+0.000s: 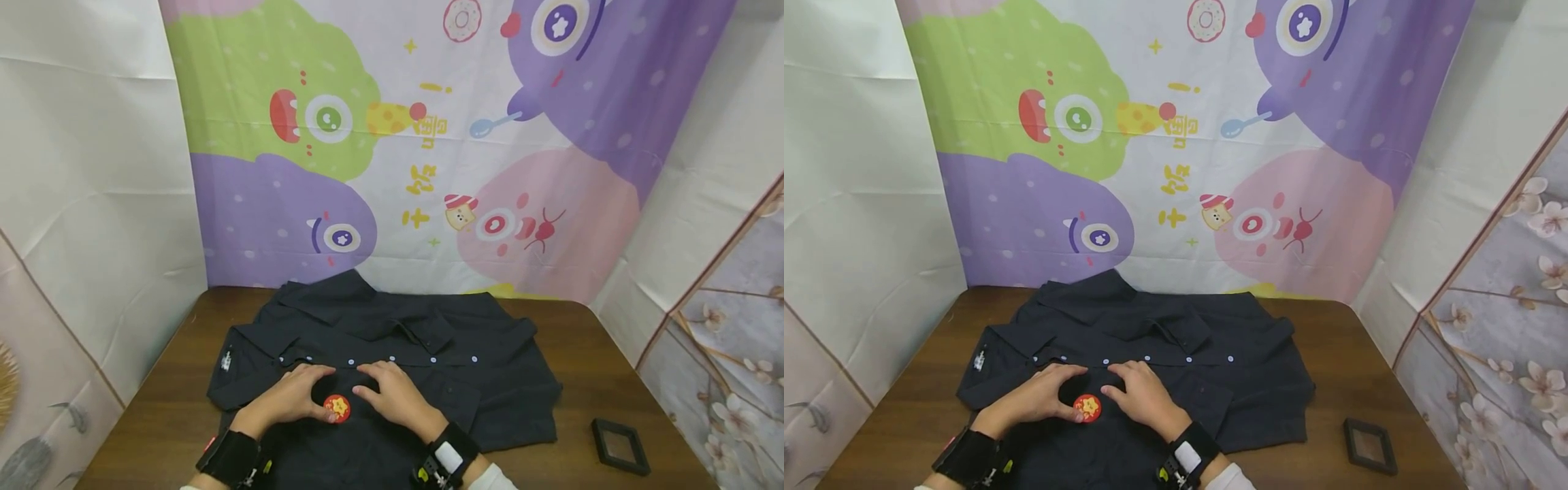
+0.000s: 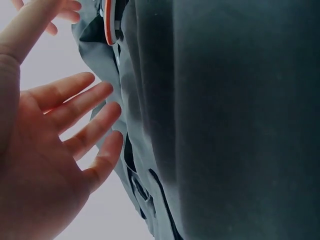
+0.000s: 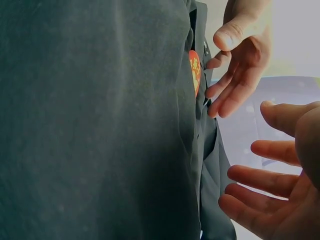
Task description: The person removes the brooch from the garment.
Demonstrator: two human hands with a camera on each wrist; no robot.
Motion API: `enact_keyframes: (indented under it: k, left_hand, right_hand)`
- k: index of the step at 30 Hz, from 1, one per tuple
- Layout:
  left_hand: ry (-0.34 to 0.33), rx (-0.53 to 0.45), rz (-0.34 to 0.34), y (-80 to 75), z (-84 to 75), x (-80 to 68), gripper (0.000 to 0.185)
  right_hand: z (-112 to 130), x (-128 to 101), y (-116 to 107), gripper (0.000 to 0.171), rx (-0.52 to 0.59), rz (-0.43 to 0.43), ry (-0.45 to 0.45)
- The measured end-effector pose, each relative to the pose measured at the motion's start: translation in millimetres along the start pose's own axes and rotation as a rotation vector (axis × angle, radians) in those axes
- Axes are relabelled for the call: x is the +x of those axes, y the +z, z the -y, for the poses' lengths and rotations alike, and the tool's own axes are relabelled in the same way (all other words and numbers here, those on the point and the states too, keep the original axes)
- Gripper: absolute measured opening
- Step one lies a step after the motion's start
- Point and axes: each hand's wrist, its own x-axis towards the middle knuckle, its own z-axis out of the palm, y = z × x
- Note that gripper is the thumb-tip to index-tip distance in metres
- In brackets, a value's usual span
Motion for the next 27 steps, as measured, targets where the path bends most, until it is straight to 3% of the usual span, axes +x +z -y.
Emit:
enact_keyframes:
  k: [7,27]
  left_hand:
    - [0.007,-0.004,0.014,1.0,2.0,-0.5,0.088]
    - [0.016,-0.001,0.024,3.1,3.8,-0.4,0.086]
  right_hand:
    - [3,0,5,0.043,0.011,0.038,0.014]
    - [6,-1,10,0.042,0.014,0.037,-0.006]
